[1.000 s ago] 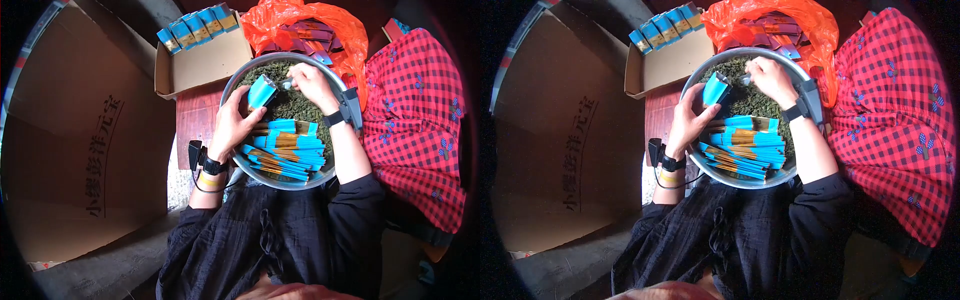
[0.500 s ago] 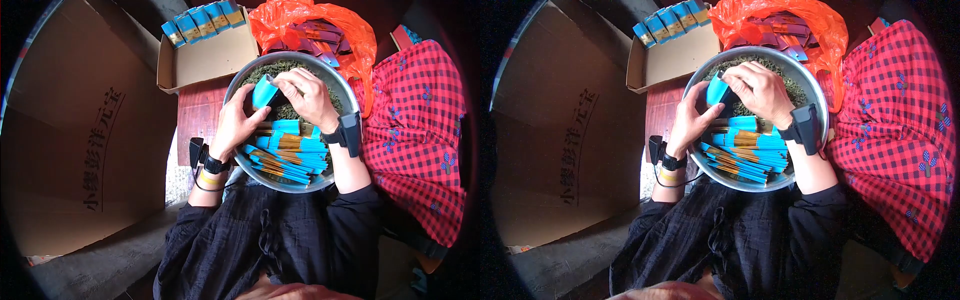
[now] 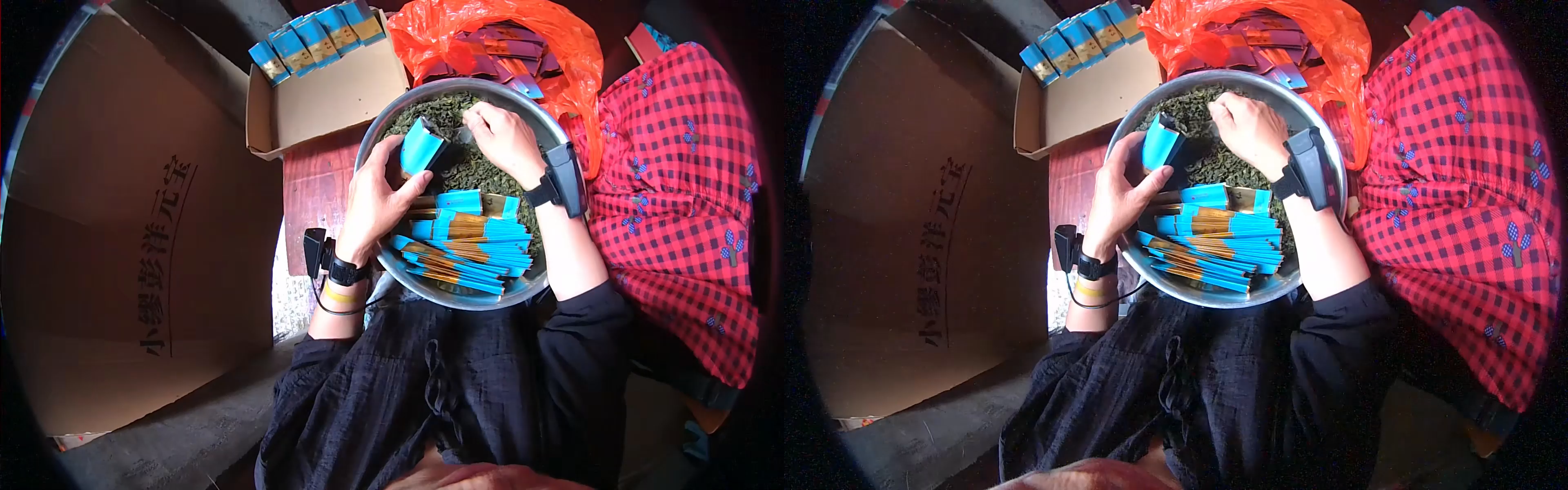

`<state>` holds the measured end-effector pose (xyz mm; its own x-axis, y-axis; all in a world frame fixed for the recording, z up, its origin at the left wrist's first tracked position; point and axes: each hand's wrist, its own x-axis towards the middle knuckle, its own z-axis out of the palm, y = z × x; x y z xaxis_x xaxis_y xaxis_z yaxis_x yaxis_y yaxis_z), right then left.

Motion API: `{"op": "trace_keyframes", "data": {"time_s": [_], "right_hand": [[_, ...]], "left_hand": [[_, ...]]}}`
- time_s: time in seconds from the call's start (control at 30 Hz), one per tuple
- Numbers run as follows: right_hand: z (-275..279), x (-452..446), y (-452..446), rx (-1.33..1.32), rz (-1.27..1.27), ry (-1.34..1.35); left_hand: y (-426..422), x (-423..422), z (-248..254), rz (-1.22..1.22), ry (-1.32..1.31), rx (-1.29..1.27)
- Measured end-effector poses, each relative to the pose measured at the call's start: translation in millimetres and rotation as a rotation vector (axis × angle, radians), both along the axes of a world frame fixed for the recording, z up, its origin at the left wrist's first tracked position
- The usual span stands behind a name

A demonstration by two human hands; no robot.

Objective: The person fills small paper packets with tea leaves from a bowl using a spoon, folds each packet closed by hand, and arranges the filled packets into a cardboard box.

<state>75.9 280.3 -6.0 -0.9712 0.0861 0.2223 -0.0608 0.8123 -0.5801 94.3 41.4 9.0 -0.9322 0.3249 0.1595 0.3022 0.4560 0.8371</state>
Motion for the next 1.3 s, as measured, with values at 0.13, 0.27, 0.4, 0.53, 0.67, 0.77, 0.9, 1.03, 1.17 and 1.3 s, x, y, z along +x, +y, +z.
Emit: {"op": "trace_keyframes", "data": {"time_s": [0.13,0.27,0.4,0.53,0.67,0.77,0.9,1.03,1.17,1.3], "right_hand": [[-11,-15,9,-0.339,0.109,0.109],[12,-8,18,-0.572,0.043,0.121],[27,6,-1,-0.537,0.12,0.31],[31,19,-34,-0.21,0.398,0.446],[42,21,-35,-0.074,0.383,0.574],[43,19,-28,-0.057,0.293,0.647],[42,26,-40,-0.073,0.426,0.541],[41,19,-25,-0.163,0.293,0.604],[42,14,-2,-0.252,0.058,0.475],[41,11,5,0.061,0.125,0.374]], "left_hand": [[-2,0,-6,0.005,0.048,-0.006],[-2,-2,-10,0.01,0.033,0.04],[-1,-1,-8,0.022,0.002,0.021],[-1,1,-3,0.026,0.035,0.0],[-1,-1,-8,-0.003,0.029,0.054],[-1,0,-7,0.012,0.028,0.063],[-1,0,-6,-0.009,0.02,0.072],[-1,0,-4,-0.013,-0.017,0.127],[-3,1,0,-0.009,0.048,0.049],[-3,0,-1,-0.028,0.058,0.072]]}}
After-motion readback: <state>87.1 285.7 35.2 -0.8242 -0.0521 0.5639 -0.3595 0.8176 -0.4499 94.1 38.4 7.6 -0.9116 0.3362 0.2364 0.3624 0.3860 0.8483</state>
